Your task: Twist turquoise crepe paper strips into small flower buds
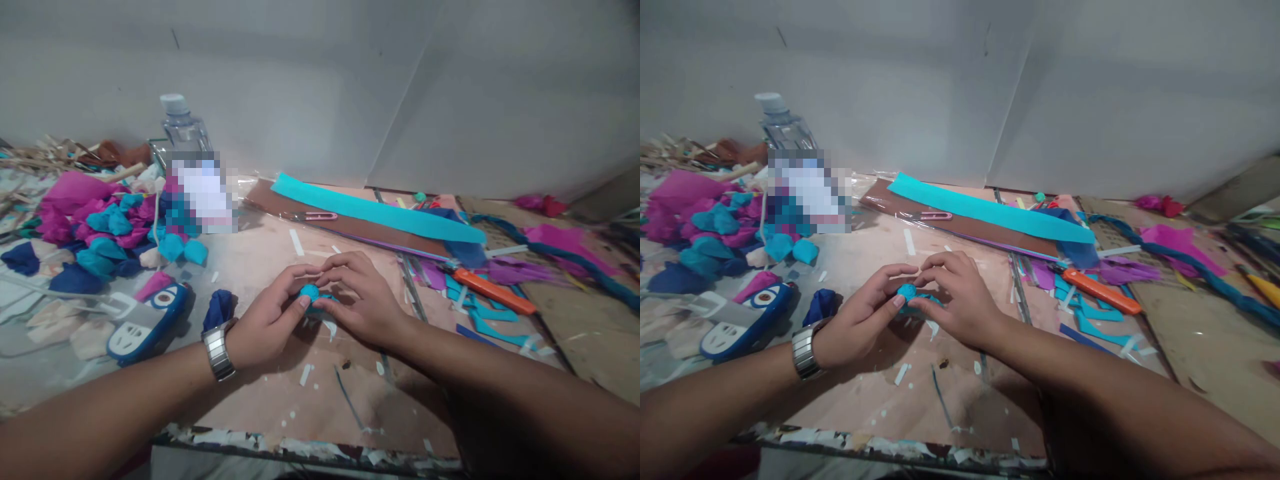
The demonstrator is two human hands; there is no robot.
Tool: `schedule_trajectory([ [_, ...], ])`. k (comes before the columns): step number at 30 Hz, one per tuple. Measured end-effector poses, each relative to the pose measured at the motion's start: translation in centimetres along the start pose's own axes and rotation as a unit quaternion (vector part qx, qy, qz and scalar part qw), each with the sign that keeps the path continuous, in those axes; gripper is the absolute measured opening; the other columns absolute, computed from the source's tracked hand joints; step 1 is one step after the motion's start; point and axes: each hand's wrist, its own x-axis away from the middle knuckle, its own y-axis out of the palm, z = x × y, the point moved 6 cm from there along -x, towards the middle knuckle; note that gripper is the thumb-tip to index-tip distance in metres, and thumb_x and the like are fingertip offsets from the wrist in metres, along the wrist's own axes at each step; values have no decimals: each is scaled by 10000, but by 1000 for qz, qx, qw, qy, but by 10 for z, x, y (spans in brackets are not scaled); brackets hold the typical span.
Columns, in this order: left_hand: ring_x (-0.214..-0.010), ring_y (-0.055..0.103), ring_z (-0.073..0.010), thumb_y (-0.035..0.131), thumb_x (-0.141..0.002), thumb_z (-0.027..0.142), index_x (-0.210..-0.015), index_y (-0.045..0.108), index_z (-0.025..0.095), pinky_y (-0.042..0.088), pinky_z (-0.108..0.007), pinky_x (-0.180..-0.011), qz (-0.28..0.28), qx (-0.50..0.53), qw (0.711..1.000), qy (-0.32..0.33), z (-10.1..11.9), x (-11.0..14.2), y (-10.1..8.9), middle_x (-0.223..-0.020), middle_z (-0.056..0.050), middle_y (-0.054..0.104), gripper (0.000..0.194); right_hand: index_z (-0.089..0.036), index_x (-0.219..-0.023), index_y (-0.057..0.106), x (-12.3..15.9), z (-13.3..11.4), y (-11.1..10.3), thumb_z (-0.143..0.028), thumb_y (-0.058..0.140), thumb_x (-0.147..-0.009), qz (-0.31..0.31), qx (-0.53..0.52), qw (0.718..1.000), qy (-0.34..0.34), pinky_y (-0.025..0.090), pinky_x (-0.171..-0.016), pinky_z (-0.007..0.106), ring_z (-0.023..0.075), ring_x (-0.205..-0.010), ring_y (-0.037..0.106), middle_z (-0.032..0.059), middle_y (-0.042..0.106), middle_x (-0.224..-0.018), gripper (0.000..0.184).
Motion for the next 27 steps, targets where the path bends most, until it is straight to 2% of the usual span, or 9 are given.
schedule_trajectory([
  [5, -1425, 528, -295, 505, -1082, 303, -1536, 407, 272, 453, -490, -1160, -22, 3, 1000, 7, -3, 0, 2, -1567, -147, 501, 465, -288, -1310, 673, 2, -4, 7, -344, 684, -987, -58, -4, 998, -25, 456, -1096, 537, 297, -1269, 565, 115, 617, -1322, 328],
  [7, -1411, 535, -292, 513, -1079, 295, -1539, 398, 266, 457, -483, -1153, -22, 0, 1000, 9, -4, 0, 2, -1577, -150, 485, 475, -303, -1329, 669, 2, -6, 9, -307, 627, -1018, -78, 0, 996, -36, 424, -1130, 562, 299, -1312, 541, 113, 602, -1356, 314],
  [10, -1335, 588, -266, 526, -1073, 277, -1528, 391, 261, 474, -459, -1125, -30, 7, 999, 13, -1, -1, 3, -1508, -144, 545, 475, -308, -1315, 671, 2, -8, 11, -276, 589, -1031, -92, -5, 995, -37, 406, -1146, 560, 291, -1326, 526, 107, 587, -1372, 298],
  [13, -1290, 602, -231, 561, -1058, 278, -1512, 394, 268, 478, -408, -1098, -20, 6, 1000, 7, 2, -2, 2, -1430, -117, 597, 484, -295, -1314, 644, 0, -9, 10, -261, 558, -1038, -82, -21, 995, -45, 423, -1119, 538, 281, -1273, 544, 104, 616, -1319, 291],
  [16, -1159, 626, -180, 599, -1039, 333, -1363, 511, 254, 512, -312, -960, 55, -12, 998, -25, 1, -3, -8, -1276, -72, 643, 345, -260, -1270, 620, -2, -10, 4, -251, 566, -1032, -43, -39, 997, -54, 445, -1052, 499, 264, -1144, 589, 89, 674, -1177, 244],
  [18, -871, 631, -135, 591, -1035, 404, -1159, 575, 224, 505, -260, -735, 91, -4, 993, -74, -4, -4, -15, -1020, -25, 653, 219, -247, -1233, 620, -3, -8, 0, -252, 600, -1016, -14, -47, 998, -47, 456, -1004, 470, 254, -1076, 605, 77, 688, -1114, 217],
  [20, -648, 542, -106, 580, -1026, 476, -975, 583, 196, 437, -243, -589, 88, 13, 988, -125, -10, -4, -17, -818, 14, 595, 284, -242, -1208, 631, -4, -7, -5, -253, 627, -1000, 10, -52, 998, -33, 466, -977, 452, 251, -1056, 611, 76, 691, -1103, 209],
  [23, -607, 515, -101, 651, -968, 527, -855, 602, 170, 425, -246, -577, 64, 18, 987, -148, -11, -6, -16, -758, 15, 587, 378, -245, -1186, 644, -5, -5, -7, -261, 642, -986, 24, -58, 998, -13, 481, -958, 441, 253, -1053, 622, 76, 696, -1101, 200],
  [27, -652, 536, -109, 767, -887, 479, -861, 628, 165, 439, -244, -622, 77, 12, 988, -130, -6, -7, -15, -774, 8, 624, 345, -247, -1160, 651, -5, -8, -7, -275, 646, -979, 21, -69, 997, -14, 505, -939, 443, 253, -1029, 640, 78, 700, -1080, 183],
])
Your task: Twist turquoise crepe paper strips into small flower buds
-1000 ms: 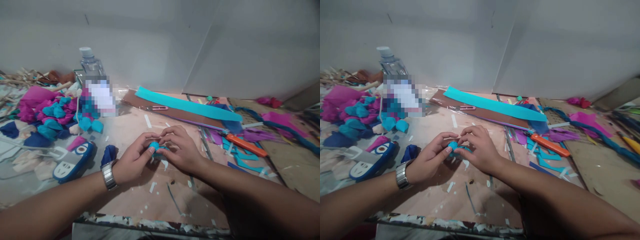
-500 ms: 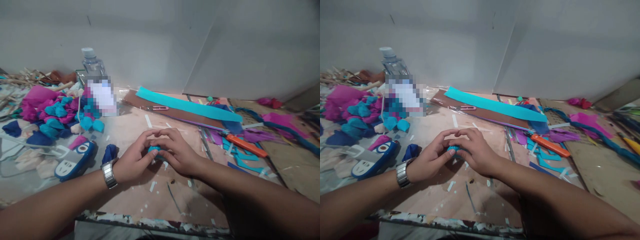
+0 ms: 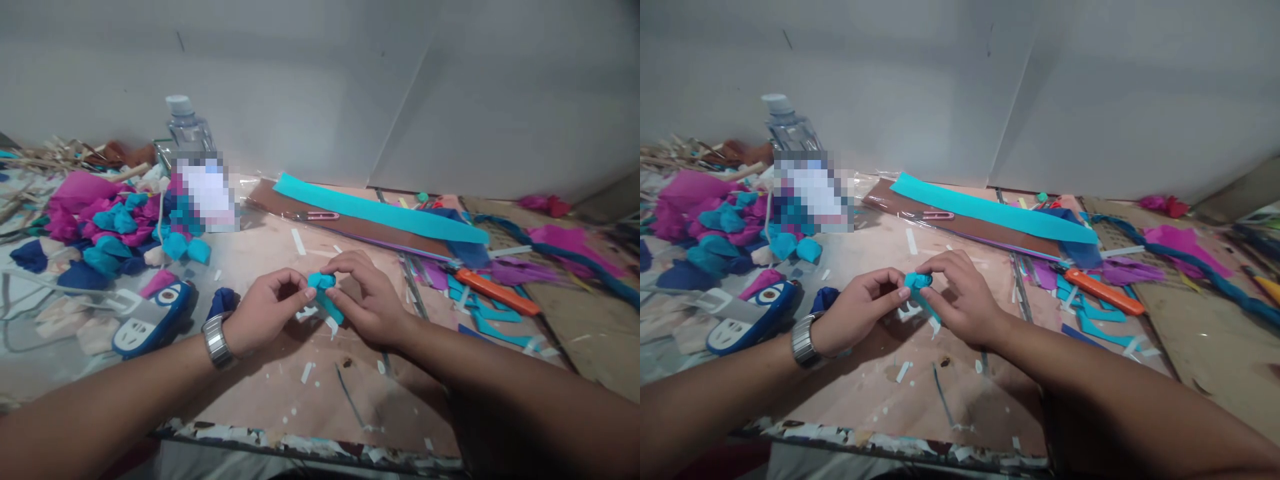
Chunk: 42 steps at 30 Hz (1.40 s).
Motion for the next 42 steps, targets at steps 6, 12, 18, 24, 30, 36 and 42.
schedule_trajectory([
  [6, -681, 556, -112, 785, -882, 432, -866, 620, 169, 456, -244, -660, 9, 24, 1000, 1, -1, 2, 1, -781, 13, 629, 312, -239, -1162, 657, 0, -2, -1, -300, 626, -992, -3, -11, 1000, 2, 516, -944, 451, 254, -1019, 648, 86, 703, -1075, 184],
  [12, -766, 581, -119, 787, -888, 423, -857, 619, 155, 476, -242, -731, 1, 42, 999, 11, 0, 2, 3, -828, 3, 634, 318, -232, -1178, 658, 1, 2, -1, -309, 615, -1005, -2, -26, 1000, 12, 506, -957, 439, 247, -1031, 642, 84, 698, -1091, 194],
  [18, -646, 533, -94, 735, -923, 476, -877, 600, 166, 427, -214, -594, -2, 62, 998, -24, -8, 2, 0, -789, 19, 596, 342, -239, -1180, 652, 2, 4, -1, -312, 604, -1014, -1, -22, 999, 25, 513, -935, 439, 249, -1034, 638, 85, 697, -1089, 187],
  [24, -567, 503, -92, 708, -923, 520, -860, 635, 164, 403, -224, -549, -1, 89, 994, -71, -16, 0, -2, -696, 30, 547, 369, -249, -1214, 640, 1, -5, 3, -301, 587, -1025, -40, -35, 998, -33, 513, -949, 461, 252, -1034, 639, 88, 699, -1084, 204],
  [30, -572, 494, -100, 693, -937, 448, -857, 631, 179, 392, -227, -539, 18, 99, 993, -55, -13, -1, -4, -694, 27, 554, 288, -264, -1219, 642, 2, -4, 3, -353, 562, -1043, -31, -45, 998, -30, 529, -962, 479, 261, -1053, 647, 94, 697, -1103, 212],
  [36, -889, 653, -168, 741, -928, 355, -1021, 661, 179, 525, -294, -809, 0, -27, 995, 93, 12, 6, 2, -974, -43, 701, 214, -260, -1234, 650, 5, 4, 4, -358, 608, -1023, -27, -70, 997, 14, 539, -957, 449, 249, -1061, 650, 89, 694, -1119, 237],
  [42, -703, 582, -123, 695, -961, 375, -945, 642, 176, 477, -259, -669, 23, -52, 996, 75, 5, 5, -3, -862, -14, 658, 206, -244, -1195, 669, 3, 1, 4, -411, 607, -1024, -27, -63, 998, 14, 550, -946, 450, 252, -1031, 671, 95, 717, -1097, 246],
])
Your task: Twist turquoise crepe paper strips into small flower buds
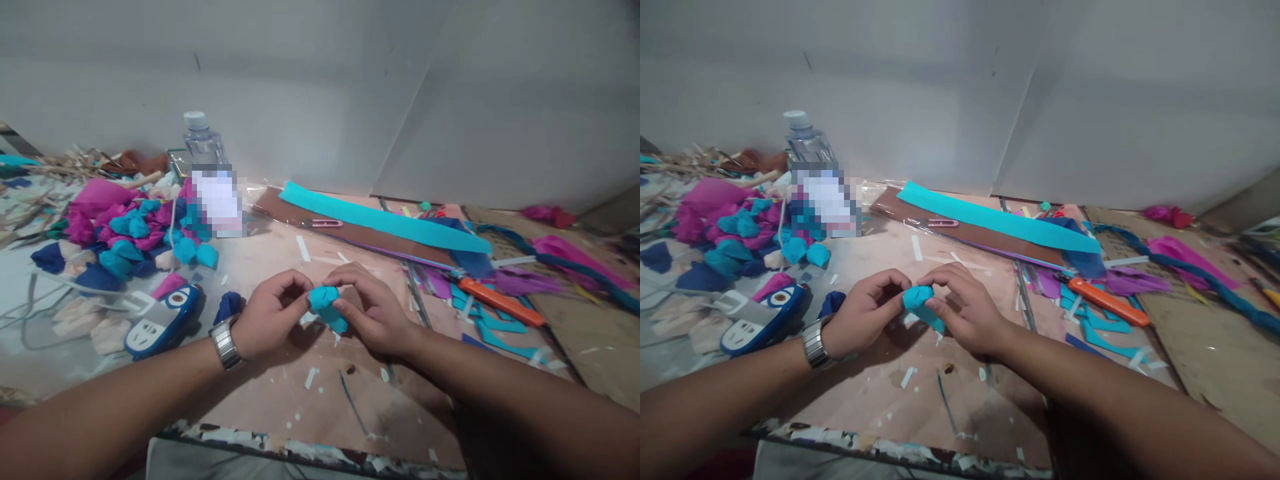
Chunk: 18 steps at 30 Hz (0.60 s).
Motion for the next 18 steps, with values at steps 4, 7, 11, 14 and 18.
schedule_trajectory([
  [4, -673, 548, -116, 662, -977, 364, -939, 622, 181, 440, -240, -626, 0, -5, 1000, -1, 0, 0, -1, -832, -2, 630, 190, -247, -1202, 672, 1, 2, 0, -410, 602, -1026, 4, -4, 1000, 8, 552, -949, 447, 253, -1041, 675, 96, 721, -1107, 250],
  [7, -675, 527, -115, 660, -973, 340, -898, 592, 181, 430, -239, -624, -5, -8, 1000, 0, 0, 1, 1, -817, 6, 603, 188, -252, -1204, 671, 3, 5, 1, -404, 594, -1030, -1, -6, 1000, 16, 550, -933, 439, 251, -1037, 673, 93, 720, -1107, 243],
  [11, -797, 577, -140, 577, -1024, 334, -1027, 593, 205, 488, -268, -724, -7, 19, 1000, 18, 1, 2, 1, -919, -9, 604, 130, -246, -1205, 662, 2, 6, 2, -363, 610, -1023, -11, 1, 1000, 20, 538, -916, 421, 241, -1029, 666, 84, 715, -1111, 222],
  [14, -993, 630, -180, 626, -1011, 358, -1181, 586, 228, 523, -319, -886, -26, 22, 998, 61, 4, 1, 2, -1116, -52, 632, 218, -247, -1228, 663, 1, 4, 6, -293, 633, -1010, -38, 6, 999, 5, 523, -949, 422, 236, -1059, 658, 79, 714, -1128, 225],
  [18, -1053, 663, -201, 710, -969, 330, -1224, 598, 210, 532, -341, -942, -52, -17, 996, 74, 4, 0, 5, -1173, -76, 660, 303, -259, -1266, 661, 1, 4, 10, -245, 630, -1011, -61, 12, 998, -6, 516, -959, 417, 228, -1072, 655, 76, 717, -1147, 257],
])
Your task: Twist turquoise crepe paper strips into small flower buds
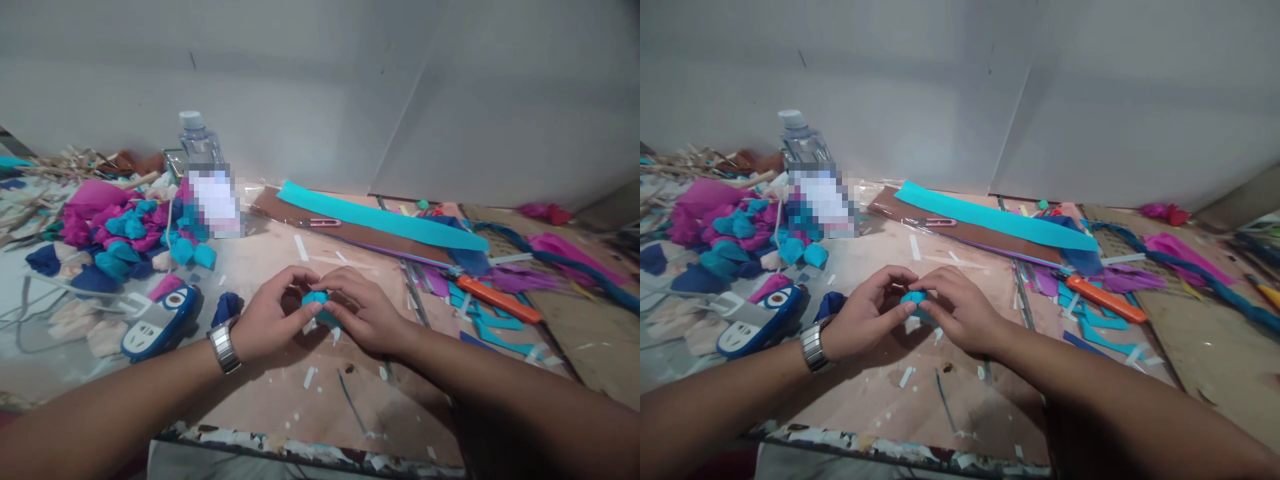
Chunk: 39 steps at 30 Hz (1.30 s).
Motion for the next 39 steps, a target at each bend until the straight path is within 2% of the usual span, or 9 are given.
schedule_trajectory([
  [6, -1059, 669, -194, 754, -940, 302, -1180, 620, 210, 541, -347, -952, 28, -4, 999, -20, -2, -1, -1, -1136, -61, 681, 290, -264, -1287, 666, 1, 1, 1, -236, 612, -1025, -2, 21, 1000, -10, 507, -983, 413, 225, -1094, 646, 74, 711, -1144, 269],
  [12, -1042, 677, -185, 779, -919, 294, -1168, 633, 212, 555, -346, -944, 18, 17, 999, -22, -4, -2, 1, -1131, -52, 694, 301, -259, -1268, 669, 2, 4, 1, -288, 598, -1035, 2, 10, 1000, 6, 522, -980, 416, 238, -1105, 628, 95, 643, -1154, 245],
  [18, -1058, 681, -187, 779, -911, 255, -1199, 623, 198, 552, -330, -946, 9, -6, 1000, -14, -2, -1, 1, -1150, -67, 706, 333, -268, -1257, 662, 2, 3, 0, -287, 611, -1028, 0, 11, 1000, 1, 518, -960, 420, 242, -1078, 634, 83, 670, -1136, 235],
  [23, -1087, 672, -196, 713, -957, 246, -1217, 625, 206, 544, -339, -975, -5, -2, 1000, 1, 0, -1, 2, -1166, -58, 699, 278, -253, -1203, 663, 1, 0, -2, -291, 665, -996, 13, 12, 1000, 0, 511, -953, 426, 246, -1029, 652, 75, 704, -1092, 211],
  [29, -1061, 680, -191, 730, -942, 246, -1197, 650, 207, 549, -344, -956, 1, -8, 1000, 0, -1, -2, 2, -1144, -59, 715, 270, -261, -1171, 667, 1, 1, -4, -284, 697, -975, 29, 26, 999, -1, 514, -930, 427, 247, -1026, 657, 69, 717, -1078, 199],
  [35, -1015, 695, -174, 719, -956, 266, -1153, 663, 212, 559, -328, -916, 26, 54, 997, -57, -9, -3, -1, -1123, -56, 729, 212, -264, -1184, 647, 2, 2, -6, -286, 739, -941, 48, 33, 998, 18, 525, -940, 417, 240, -1058, 665, 66, 728, -1133, 261],
  [39, -933, 694, -151, 722, -954, 287, -1095, 668, 209, 560, -307, -872, 46, 105, 989, -92, -14, -2, -3, -1035, -29, 731, 170, -247, -1073, 667, 2, 4, -9, -293, 716, -953, 64, 40, 996, 47, 518, -886, 401, 227, -976, 669, 54, 729, -1035, 138],
])
